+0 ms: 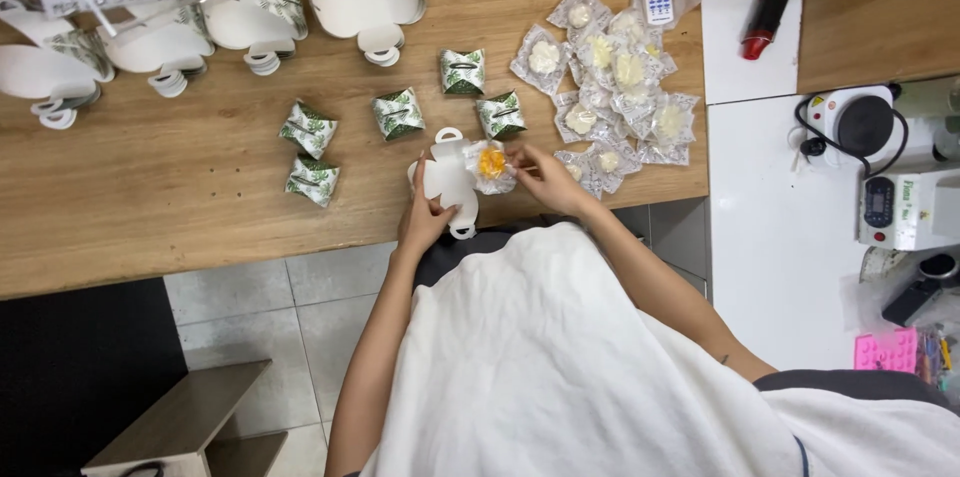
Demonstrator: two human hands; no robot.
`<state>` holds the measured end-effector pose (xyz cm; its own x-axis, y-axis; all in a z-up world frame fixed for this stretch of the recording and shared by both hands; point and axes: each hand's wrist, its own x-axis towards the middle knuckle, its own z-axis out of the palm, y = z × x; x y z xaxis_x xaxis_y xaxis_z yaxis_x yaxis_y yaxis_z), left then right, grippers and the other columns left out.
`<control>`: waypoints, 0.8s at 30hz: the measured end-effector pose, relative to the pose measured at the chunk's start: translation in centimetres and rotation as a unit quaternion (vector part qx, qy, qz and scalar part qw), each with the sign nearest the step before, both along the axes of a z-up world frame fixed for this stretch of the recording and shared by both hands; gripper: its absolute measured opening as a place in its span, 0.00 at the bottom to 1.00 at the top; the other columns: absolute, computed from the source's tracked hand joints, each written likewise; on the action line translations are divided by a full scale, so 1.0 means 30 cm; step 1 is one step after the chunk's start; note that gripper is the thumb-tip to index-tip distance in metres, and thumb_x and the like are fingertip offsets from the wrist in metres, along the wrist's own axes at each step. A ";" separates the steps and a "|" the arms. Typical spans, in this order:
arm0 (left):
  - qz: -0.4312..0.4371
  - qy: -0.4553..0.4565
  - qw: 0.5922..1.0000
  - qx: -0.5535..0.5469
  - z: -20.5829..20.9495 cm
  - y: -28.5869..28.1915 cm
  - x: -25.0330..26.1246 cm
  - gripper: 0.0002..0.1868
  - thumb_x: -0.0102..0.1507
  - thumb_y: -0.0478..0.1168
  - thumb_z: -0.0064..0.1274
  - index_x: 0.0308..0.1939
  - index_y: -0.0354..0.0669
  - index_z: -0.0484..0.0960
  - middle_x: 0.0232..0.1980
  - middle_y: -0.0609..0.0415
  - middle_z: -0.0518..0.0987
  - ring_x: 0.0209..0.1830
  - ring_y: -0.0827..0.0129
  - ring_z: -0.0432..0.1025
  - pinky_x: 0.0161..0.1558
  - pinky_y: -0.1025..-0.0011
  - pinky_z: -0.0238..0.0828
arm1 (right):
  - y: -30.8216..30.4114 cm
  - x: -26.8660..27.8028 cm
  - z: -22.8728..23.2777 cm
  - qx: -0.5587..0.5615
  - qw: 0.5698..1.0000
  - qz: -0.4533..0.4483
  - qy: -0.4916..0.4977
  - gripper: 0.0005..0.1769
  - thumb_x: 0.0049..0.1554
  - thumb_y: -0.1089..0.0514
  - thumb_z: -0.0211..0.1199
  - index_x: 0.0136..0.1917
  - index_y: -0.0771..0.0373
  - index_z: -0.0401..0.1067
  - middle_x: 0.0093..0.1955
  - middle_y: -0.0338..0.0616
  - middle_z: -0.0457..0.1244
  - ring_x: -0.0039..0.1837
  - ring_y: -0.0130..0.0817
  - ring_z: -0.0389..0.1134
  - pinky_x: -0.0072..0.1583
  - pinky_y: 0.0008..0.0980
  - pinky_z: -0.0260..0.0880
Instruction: Assembling decorative boxes and placing packaged candle products inside them.
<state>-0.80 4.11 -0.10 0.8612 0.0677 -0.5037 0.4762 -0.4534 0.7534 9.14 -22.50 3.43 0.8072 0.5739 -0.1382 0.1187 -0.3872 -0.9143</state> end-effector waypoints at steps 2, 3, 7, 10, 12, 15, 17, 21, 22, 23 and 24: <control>0.068 -0.013 0.996 -0.057 -0.037 -0.004 -0.015 0.63 0.58 0.37 0.64 0.83 0.66 0.32 0.27 0.56 0.77 0.26 0.68 0.72 0.37 0.62 0.74 | -0.099 0.004 0.039 -0.008 0.995 -0.054 0.080 0.05 0.66 0.62 0.59 0.55 0.64 0.67 0.53 0.46 0.65 0.57 0.35 0.68 0.60 0.35 0.71; 0.062 -0.013 0.996 -0.059 -0.049 -0.007 -0.017 0.63 0.58 0.37 0.64 0.83 0.66 0.32 0.27 0.56 0.77 0.26 0.68 0.72 0.37 0.62 0.74 | -0.165 0.024 0.020 -0.010 0.995 -0.060 0.079 0.05 0.66 0.62 0.59 0.55 0.64 0.67 0.53 0.46 0.65 0.57 0.35 0.68 0.60 0.35 0.71; 0.040 -0.073 0.996 -0.034 -0.054 -0.023 -0.022 0.56 0.62 0.39 0.61 0.83 0.63 0.38 0.29 0.57 0.78 0.29 0.71 0.73 0.45 0.68 0.72 | -0.399 0.099 -0.043 0.188 0.914 -0.324 0.158 0.06 0.66 0.62 0.57 0.56 0.60 0.63 0.51 0.40 0.67 0.54 0.32 0.72 0.58 0.34 0.77; 0.042 -0.060 0.996 -0.041 -0.077 -0.026 -0.032 0.50 0.64 0.40 0.59 0.83 0.63 0.43 0.32 0.56 0.78 0.32 0.71 0.73 0.41 0.68 0.71 | -0.477 0.153 -0.057 0.225 0.878 -0.405 0.124 0.06 0.67 0.61 0.56 0.56 0.57 0.62 0.52 0.40 0.68 0.54 0.31 0.73 0.55 0.31 0.76; 0.042 -0.083 0.995 -0.047 -0.088 -0.025 -0.041 0.48 0.65 0.40 0.59 0.83 0.61 0.45 0.34 0.56 0.78 0.33 0.71 0.72 0.41 0.69 0.71 | -0.489 0.174 -0.071 0.230 0.866 -0.432 0.105 0.05 0.68 0.60 0.56 0.56 0.56 0.62 0.52 0.40 0.69 0.54 0.31 0.74 0.54 0.29 0.76; 0.049 -0.064 0.997 -0.016 -0.047 -0.023 -0.038 0.43 0.66 0.42 0.58 0.81 0.61 0.52 0.36 0.55 0.79 0.32 0.70 0.72 0.39 0.69 0.72 | -0.473 0.212 -0.128 0.195 0.872 -0.438 0.097 0.06 0.67 0.58 0.58 0.55 0.57 0.63 0.51 0.42 0.69 0.51 0.30 0.74 0.48 0.27 0.74; 0.057 -0.048 0.997 -0.004 0.015 -0.026 -0.036 0.35 0.66 0.42 0.55 0.77 0.60 0.61 0.37 0.57 0.81 0.33 0.74 0.74 0.38 0.70 0.72 | -0.459 0.244 -0.192 0.138 0.857 -0.482 0.117 0.10 0.65 0.57 0.64 0.54 0.59 0.65 0.48 0.42 0.69 0.44 0.29 0.74 0.43 0.27 0.72; 0.039 -0.010 0.999 0.021 0.093 -0.013 -0.062 0.24 0.68 0.43 0.53 0.69 0.58 0.75 0.39 0.57 0.82 0.29 0.69 0.72 0.37 0.68 0.73 | -0.406 0.256 -0.211 0.090 0.811 -0.561 0.142 0.13 0.61 0.56 0.68 0.53 0.61 0.67 0.44 0.42 0.70 0.39 0.28 0.71 0.39 0.26 0.68; 0.041 -0.026 0.998 0.034 0.114 -0.012 -0.069 0.20 0.67 0.43 0.54 0.65 0.57 0.79 0.39 0.58 0.81 0.30 0.69 0.73 0.38 0.68 0.73 | -0.405 0.256 -0.223 0.091 0.811 -0.562 0.132 0.13 0.60 0.56 0.69 0.52 0.61 0.67 0.43 0.42 0.70 0.37 0.27 0.70 0.38 0.26 0.67; 0.044 -0.042 0.997 0.048 0.134 -0.011 -0.078 0.17 0.67 0.43 0.56 0.60 0.55 0.83 0.39 0.58 0.80 0.31 0.69 0.74 0.38 0.68 0.73 | -0.403 0.255 -0.236 0.091 0.812 -0.564 0.122 0.13 0.59 0.57 0.70 0.51 0.62 0.68 0.42 0.42 0.71 0.36 0.27 0.70 0.37 0.25 0.66; 0.047 -0.041 0.997 0.048 0.120 -0.007 -0.090 0.17 0.67 0.43 0.56 0.60 0.55 0.83 0.39 0.58 0.80 0.31 0.69 0.74 0.38 0.68 0.73 | -0.397 0.249 -0.233 0.090 0.813 -0.561 0.123 0.13 0.59 0.57 0.70 0.51 0.62 0.68 0.42 0.42 0.71 0.36 0.27 0.70 0.37 0.25 0.66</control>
<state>-3.51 3.89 3.51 0.8870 0.1948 -0.4188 0.4584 -0.4814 0.7470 16.60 -34.40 -3.56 0.7973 -0.4773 -0.3696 -0.4119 0.0175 -0.9111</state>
